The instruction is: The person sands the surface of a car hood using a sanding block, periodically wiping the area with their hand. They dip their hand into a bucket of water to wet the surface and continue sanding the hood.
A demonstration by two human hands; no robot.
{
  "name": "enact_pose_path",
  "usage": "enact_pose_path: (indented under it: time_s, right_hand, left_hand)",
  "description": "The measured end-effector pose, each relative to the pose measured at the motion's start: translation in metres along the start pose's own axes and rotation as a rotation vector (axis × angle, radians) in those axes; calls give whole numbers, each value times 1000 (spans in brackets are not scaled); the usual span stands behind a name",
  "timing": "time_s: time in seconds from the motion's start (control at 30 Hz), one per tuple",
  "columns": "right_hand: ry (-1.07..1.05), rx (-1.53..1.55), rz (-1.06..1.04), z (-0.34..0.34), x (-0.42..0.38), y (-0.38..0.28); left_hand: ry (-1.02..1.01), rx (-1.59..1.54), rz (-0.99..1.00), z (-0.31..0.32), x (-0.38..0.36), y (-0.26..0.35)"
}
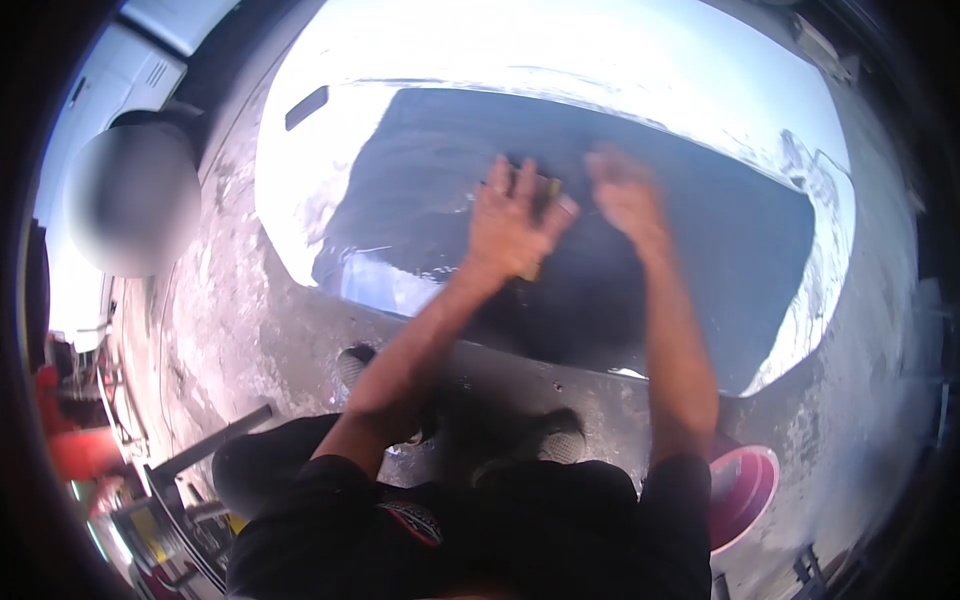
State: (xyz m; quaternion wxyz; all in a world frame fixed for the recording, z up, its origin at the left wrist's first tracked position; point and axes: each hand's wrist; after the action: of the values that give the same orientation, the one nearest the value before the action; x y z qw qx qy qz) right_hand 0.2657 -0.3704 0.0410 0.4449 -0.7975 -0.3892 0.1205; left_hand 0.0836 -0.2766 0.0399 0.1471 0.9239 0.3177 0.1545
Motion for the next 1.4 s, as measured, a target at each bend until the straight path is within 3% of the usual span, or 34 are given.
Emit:
enact_pose_path:
  time_s: [0.03,0.07,0.13,0.23,0.37,0.43,0.5,0.53,0.63,0.67,0.73,0.77,0.8,0.83,0.9,0.97,1.03,1.13,1.17,1.2,1.23,1.3,1.37,1.4]
  right_hand:
    - [181,-296,-91,-22,-7,-9]
    - [348,-500,-172,-31,-5,28]
    - [413,-724,-46,-41,-25,70]
    - [401,-736,-131,-45,-42,80]
    - [368,-712,-58,-45,-42,75]
    - [373,-699,-62,-44,-43,75]
    - [374,-700,-40,-43,-42,73]
    - [372,-703,-49,-43,-44,70]
    - [371,-717,-62,-42,-44,65]
    - [374,-723,-61,-42,-44,64]
    - [383,-718,-68,-42,-46,63]
    - [395,-709,-75,-41,-44,64]
    - [400,-703,-70,-39,-43,64]
    - [400,-691,-72,-39,-45,64]
    - [407,-689,-76,-43,-44,66]
    - [393,-670,-92,-43,-46,70]
    - [395,-669,-92,-42,-51,67]
    - [402,-657,-97,-41,-52,62]
    - [402,-656,-101,-42,-49,62]
    - [411,-655,-101,-42,-48,61]
    - [408,-654,-97,-42,-47,61]
    - [397,-659,-77,-43,-52,61]
    - [369,-613,-76,-45,-53,58]
    - [363,-618,-71,-46,-57,58]
  left_hand:
    - [108,59,-3,-1,-15,12]
    - [116,78,-31,3,-23,15]
    - [158,-225,-17,11,-33,11]
    - [299,-116,120,18,-61,1]
    - [54,223,10,-13,-121,-31]
    - [162,248,-46,-22,-133,-64]
    - [318,273,-235,-24,-107,-113]
    - [423,385,-133,-31,-83,-153]
    - [443,466,-268,-51,4,-237]
    - [444,468,-258,-48,6,-235]
    - [281,229,-453,-30,4,-219]
    - [565,318,-236,-7,-32,-175]
    - [409,285,-121,-14,-56,-125]
    - [427,281,61,-7,-78,-98]
    - [395,308,176,-5,-79,-92]
    - [455,544,82,-7,-10,-158]
    - [220,364,-307,-49,87,-193]
    - [387,506,-146,-8,70,-204]
    - [493,471,-13,-18,28,-144]
    - [349,389,-41,-9,-14,-112]
    - [345,516,200,-3,-45,-105]
    - [377,396,262,2,-23,-134]
    - [499,482,-2,-21,61,-166]
    - [375,451,-120,-32,103,-183]
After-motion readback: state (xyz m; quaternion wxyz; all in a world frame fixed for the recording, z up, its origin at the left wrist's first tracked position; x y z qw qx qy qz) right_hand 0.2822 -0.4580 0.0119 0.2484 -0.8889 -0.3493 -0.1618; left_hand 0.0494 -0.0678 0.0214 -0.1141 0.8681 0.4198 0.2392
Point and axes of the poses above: each hand's wrist, its own x-axis towards the middle knuckle, its own z-axis out of the palm, y = z × x, and after that the axes turned 7 degrees about x, right-handed
